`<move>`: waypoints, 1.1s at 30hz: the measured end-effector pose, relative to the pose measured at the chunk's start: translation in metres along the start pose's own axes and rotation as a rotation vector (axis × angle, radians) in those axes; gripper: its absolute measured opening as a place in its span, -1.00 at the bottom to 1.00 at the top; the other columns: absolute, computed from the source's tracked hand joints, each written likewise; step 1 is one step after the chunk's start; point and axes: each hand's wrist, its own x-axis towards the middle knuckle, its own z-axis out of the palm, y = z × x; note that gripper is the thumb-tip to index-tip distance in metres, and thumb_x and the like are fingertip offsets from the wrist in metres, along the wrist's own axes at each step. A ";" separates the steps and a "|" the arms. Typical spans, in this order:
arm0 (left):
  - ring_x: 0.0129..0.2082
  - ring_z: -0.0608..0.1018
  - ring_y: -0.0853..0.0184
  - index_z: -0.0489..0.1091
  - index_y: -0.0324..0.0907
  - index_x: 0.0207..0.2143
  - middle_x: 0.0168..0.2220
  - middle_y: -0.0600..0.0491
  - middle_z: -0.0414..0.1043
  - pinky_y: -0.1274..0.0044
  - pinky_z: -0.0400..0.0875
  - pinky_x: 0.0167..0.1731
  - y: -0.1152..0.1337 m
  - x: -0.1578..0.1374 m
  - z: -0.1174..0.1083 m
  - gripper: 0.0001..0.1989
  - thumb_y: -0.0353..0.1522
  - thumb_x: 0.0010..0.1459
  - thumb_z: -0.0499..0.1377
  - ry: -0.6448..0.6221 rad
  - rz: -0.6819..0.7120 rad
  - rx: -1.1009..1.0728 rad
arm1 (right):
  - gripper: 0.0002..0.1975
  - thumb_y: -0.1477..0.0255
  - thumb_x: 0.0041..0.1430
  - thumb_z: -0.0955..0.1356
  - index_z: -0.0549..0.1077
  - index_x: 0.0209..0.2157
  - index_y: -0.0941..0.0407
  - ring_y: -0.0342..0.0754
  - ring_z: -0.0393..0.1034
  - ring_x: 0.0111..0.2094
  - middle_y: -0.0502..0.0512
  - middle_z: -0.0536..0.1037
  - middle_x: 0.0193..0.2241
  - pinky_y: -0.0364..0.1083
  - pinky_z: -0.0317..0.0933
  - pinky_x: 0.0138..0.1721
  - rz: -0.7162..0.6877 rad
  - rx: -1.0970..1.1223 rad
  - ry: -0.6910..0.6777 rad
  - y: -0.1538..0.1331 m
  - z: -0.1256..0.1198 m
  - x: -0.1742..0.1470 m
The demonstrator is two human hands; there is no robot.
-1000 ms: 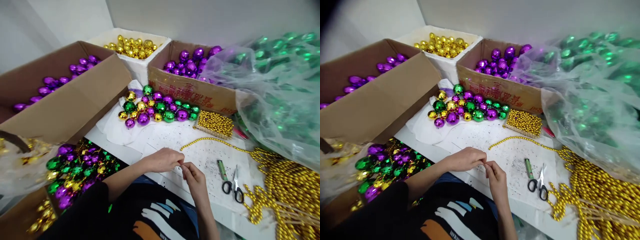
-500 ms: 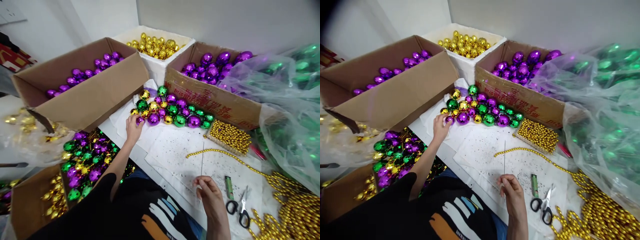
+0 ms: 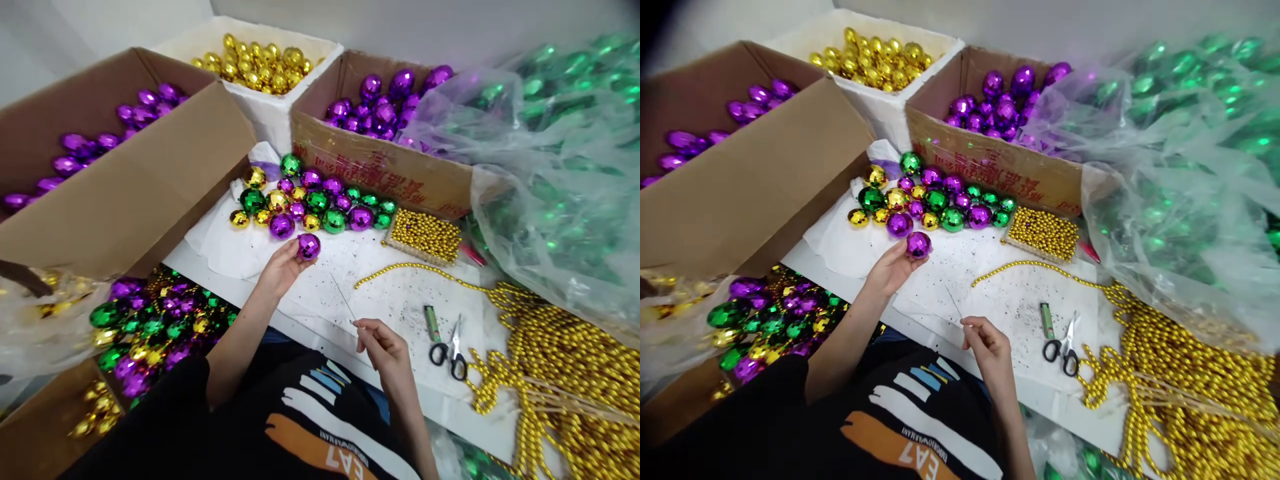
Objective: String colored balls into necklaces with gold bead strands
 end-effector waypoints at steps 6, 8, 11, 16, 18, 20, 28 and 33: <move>0.04 0.56 0.13 0.47 -0.25 -0.15 -0.12 -0.13 0.56 0.25 0.39 0.16 -0.019 0.008 0.021 -0.79 -0.33 0.27 0.12 0.028 -0.224 -0.165 | -0.73 0.23 0.17 0.37 0.54 -0.26 0.14 -0.14 0.26 -0.51 -0.04 0.36 -0.62 -0.15 0.11 -0.42 -0.048 -0.104 0.116 -0.002 -0.001 -0.012; 0.06 0.55 0.12 0.46 -0.26 -0.14 -0.11 -0.14 0.56 0.24 0.36 0.19 -0.020 0.009 0.022 -0.78 -0.34 0.28 0.10 0.026 -0.230 -0.164 | -0.73 0.23 0.16 0.37 0.54 -0.27 0.14 -0.13 0.26 -0.51 -0.04 0.36 -0.62 -0.15 0.11 -0.42 -0.038 -0.103 0.134 0.000 -0.002 -0.014; 0.08 0.54 0.11 0.45 -0.25 -0.12 -0.08 -0.15 0.55 0.22 0.35 0.20 -0.022 0.008 0.021 -0.77 -0.33 0.29 0.09 0.022 -0.214 -0.146 | -0.73 0.22 0.16 0.36 0.54 -0.27 0.14 -0.12 0.26 -0.52 -0.04 0.35 -0.62 -0.14 0.12 -0.42 -0.031 -0.099 0.136 0.001 -0.003 -0.014; 0.09 0.53 0.10 0.45 -0.25 -0.11 -0.03 -0.16 0.53 0.22 0.36 0.19 -0.022 0.007 0.019 -0.76 -0.31 0.29 0.08 0.002 -0.193 -0.119 | -0.73 0.22 0.16 0.36 0.54 -0.28 0.13 -0.13 0.25 -0.52 -0.05 0.34 -0.62 -0.14 0.11 -0.41 -0.028 -0.092 0.123 -0.002 -0.003 -0.014; 0.09 0.53 0.10 0.45 -0.24 -0.10 -0.02 -0.15 0.53 0.23 0.36 0.19 -0.021 0.007 0.018 -0.75 -0.32 0.29 0.08 -0.002 -0.188 -0.118 | -0.74 0.22 0.17 0.36 0.54 -0.28 0.13 -0.14 0.24 -0.51 -0.05 0.34 -0.62 -0.14 0.12 -0.41 -0.023 -0.084 0.122 -0.005 -0.003 -0.014; 0.09 0.53 0.10 0.44 -0.24 -0.09 -0.01 -0.15 0.53 0.24 0.37 0.18 -0.021 0.006 0.018 -0.75 -0.32 0.29 0.07 -0.005 -0.190 -0.118 | -0.74 0.22 0.17 0.36 0.54 -0.29 0.13 -0.14 0.24 -0.51 -0.05 0.34 -0.62 -0.14 0.12 -0.41 -0.018 -0.078 0.122 -0.006 -0.003 -0.015; 0.09 0.53 0.12 0.43 -0.23 -0.08 0.00 -0.14 0.52 0.25 0.37 0.18 -0.023 0.006 0.021 -0.75 -0.32 0.29 0.06 -0.020 -0.189 -0.103 | -0.71 0.20 0.17 0.35 0.54 -0.29 0.14 -0.13 0.25 -0.52 -0.04 0.34 -0.62 -0.14 0.12 -0.43 -0.015 -0.120 0.099 -0.002 -0.005 -0.014; 0.10 0.52 0.12 0.43 -0.22 -0.09 0.01 -0.13 0.51 0.26 0.37 0.18 -0.022 0.007 0.022 -0.74 -0.30 0.31 0.04 -0.026 -0.192 -0.098 | -0.72 0.21 0.17 0.35 0.54 -0.28 0.14 -0.12 0.24 -0.51 -0.03 0.34 -0.61 -0.14 0.12 -0.43 -0.008 -0.122 0.125 -0.005 -0.004 -0.016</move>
